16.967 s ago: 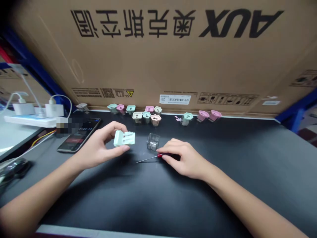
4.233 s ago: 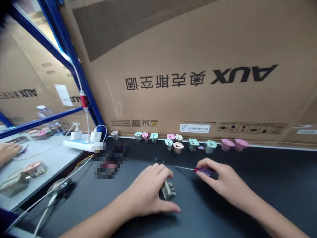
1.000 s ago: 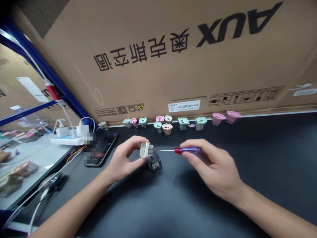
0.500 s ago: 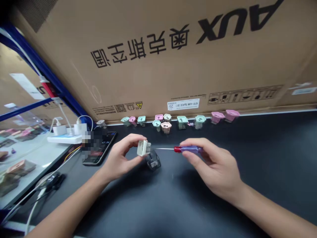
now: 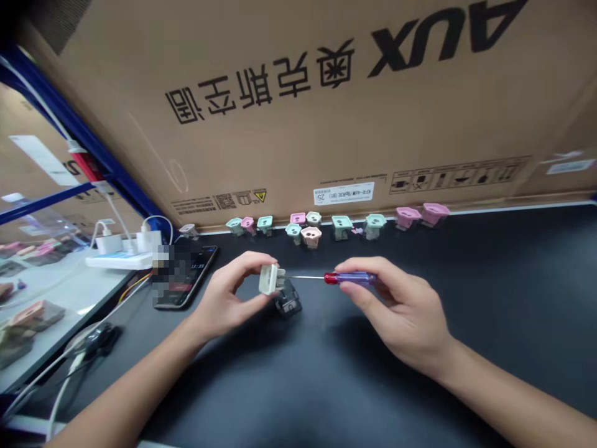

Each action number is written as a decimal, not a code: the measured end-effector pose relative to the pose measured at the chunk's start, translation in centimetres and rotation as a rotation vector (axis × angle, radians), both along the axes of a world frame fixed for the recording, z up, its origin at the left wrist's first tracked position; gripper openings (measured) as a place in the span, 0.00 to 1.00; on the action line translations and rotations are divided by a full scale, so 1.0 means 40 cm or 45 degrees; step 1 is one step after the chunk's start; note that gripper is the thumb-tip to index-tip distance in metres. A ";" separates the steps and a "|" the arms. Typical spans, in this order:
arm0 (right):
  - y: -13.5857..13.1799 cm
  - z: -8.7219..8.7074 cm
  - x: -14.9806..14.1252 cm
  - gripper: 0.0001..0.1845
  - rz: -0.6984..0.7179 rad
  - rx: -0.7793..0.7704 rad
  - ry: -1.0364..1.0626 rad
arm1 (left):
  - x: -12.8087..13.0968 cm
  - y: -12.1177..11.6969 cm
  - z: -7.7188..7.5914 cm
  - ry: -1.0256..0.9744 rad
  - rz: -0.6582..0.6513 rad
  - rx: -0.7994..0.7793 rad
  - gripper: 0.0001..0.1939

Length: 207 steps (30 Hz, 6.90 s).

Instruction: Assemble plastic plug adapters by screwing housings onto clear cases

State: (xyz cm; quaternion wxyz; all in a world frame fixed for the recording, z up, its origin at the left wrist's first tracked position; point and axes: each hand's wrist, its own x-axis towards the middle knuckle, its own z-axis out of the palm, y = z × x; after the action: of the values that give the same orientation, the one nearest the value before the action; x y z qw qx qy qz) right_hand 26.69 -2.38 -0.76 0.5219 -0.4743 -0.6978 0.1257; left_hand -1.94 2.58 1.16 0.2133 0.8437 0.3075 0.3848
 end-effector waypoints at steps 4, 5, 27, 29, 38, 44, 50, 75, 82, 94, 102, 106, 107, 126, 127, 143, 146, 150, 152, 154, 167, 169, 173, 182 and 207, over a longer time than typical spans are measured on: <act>0.000 -0.004 0.001 0.08 -0.012 -0.011 -0.011 | -0.002 0.000 0.000 -0.004 0.006 -0.013 0.22; 0.000 -0.005 0.001 0.08 -0.011 -0.011 -0.008 | -0.003 0.000 -0.001 -0.008 0.008 -0.018 0.21; 0.002 0.019 -0.009 0.07 0.153 -0.135 -0.143 | 0.004 -0.031 0.033 0.158 0.050 0.093 0.22; -0.001 0.016 -0.008 0.08 0.162 -0.154 -0.098 | 0.007 -0.034 0.032 0.195 0.042 0.110 0.22; -0.003 -0.002 -0.002 0.07 0.260 -0.021 -0.120 | 0.011 -0.041 0.029 0.217 0.074 0.090 0.22; -0.005 0.007 -0.005 0.07 0.227 0.083 -0.133 | 0.015 -0.030 0.026 0.091 0.089 -0.023 0.19; -0.001 0.014 -0.011 0.08 0.218 0.092 -0.177 | 0.012 -0.020 0.018 0.032 0.013 -0.033 0.21; -0.009 0.025 -0.008 0.09 0.183 -0.011 -0.084 | 0.017 -0.023 0.005 0.111 0.008 -0.083 0.19; -0.009 0.019 -0.010 0.07 0.158 -0.093 -0.044 | 0.016 -0.026 0.010 0.165 -0.043 -0.008 0.21; -0.010 0.003 -0.010 0.07 0.166 -0.099 -0.003 | 0.012 -0.027 0.010 0.127 -0.019 0.019 0.20; -0.020 0.009 -0.012 0.12 0.108 0.096 -0.058 | 0.016 -0.031 0.005 0.113 -0.064 0.012 0.21; -0.020 0.014 -0.012 0.09 0.115 0.097 -0.105 | 0.014 -0.028 0.005 0.087 -0.044 -0.013 0.21; -0.020 0.015 -0.012 0.07 0.111 0.076 -0.115 | 0.014 -0.027 0.006 0.078 -0.043 -0.010 0.22; 0.000 0.006 -0.007 0.11 0.232 -0.093 -0.109 | 0.003 -0.017 0.010 0.195 -0.023 0.020 0.22; -0.001 0.005 -0.008 0.11 0.238 -0.109 -0.090 | 0.002 -0.017 0.010 0.186 -0.016 0.017 0.22; 0.014 -0.003 -0.009 0.10 0.322 -0.431 0.268 | 0.008 -0.019 0.009 0.167 -0.019 0.037 0.21; 0.013 -0.007 -0.007 0.11 0.281 -0.454 0.258 | 0.010 -0.020 0.007 0.185 -0.032 0.036 0.21; 0.009 -0.001 -0.011 0.08 0.301 -0.338 0.182 | 0.010 -0.017 0.005 0.204 -0.021 0.034 0.21; 0.010 -0.001 -0.012 0.09 0.287 -0.312 0.164 | 0.009 -0.015 0.004 0.199 -0.007 0.032 0.21; 0.012 -0.006 -0.010 0.11 0.278 -0.357 0.172 | 0.009 -0.015 0.003 0.192 -0.003 0.031 0.21; 0.009 -0.004 -0.005 0.12 0.315 -0.492 0.186 | 0.010 -0.009 -0.004 0.161 0.004 0.020 0.22; 0.008 -0.007 -0.005 0.13 0.310 -0.545 0.216 | 0.010 -0.011 -0.003 0.154 0.004 0.013 0.22; 0.000 0.002 -0.009 0.08 0.292 -0.426 0.203 | 0.013 -0.014 -0.001 0.157 -0.008 0.012 0.21; 0.009 -0.006 -0.002 0.12 0.258 -0.520 0.189 | 0.013 -0.015 0.000 0.170 0.013 0.000 0.21; 0.012 0.012 -0.020 0.12 0.296 -0.453 0.396 | 0.016 -0.021 0.001 0.079 0.073 -0.162 0.21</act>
State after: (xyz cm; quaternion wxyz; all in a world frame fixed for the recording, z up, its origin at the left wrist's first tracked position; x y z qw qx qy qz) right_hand 25.90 -1.90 -0.30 0.5133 -0.4501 -0.6261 0.3767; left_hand -1.29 1.73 1.21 0.2459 0.8308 0.3617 0.3441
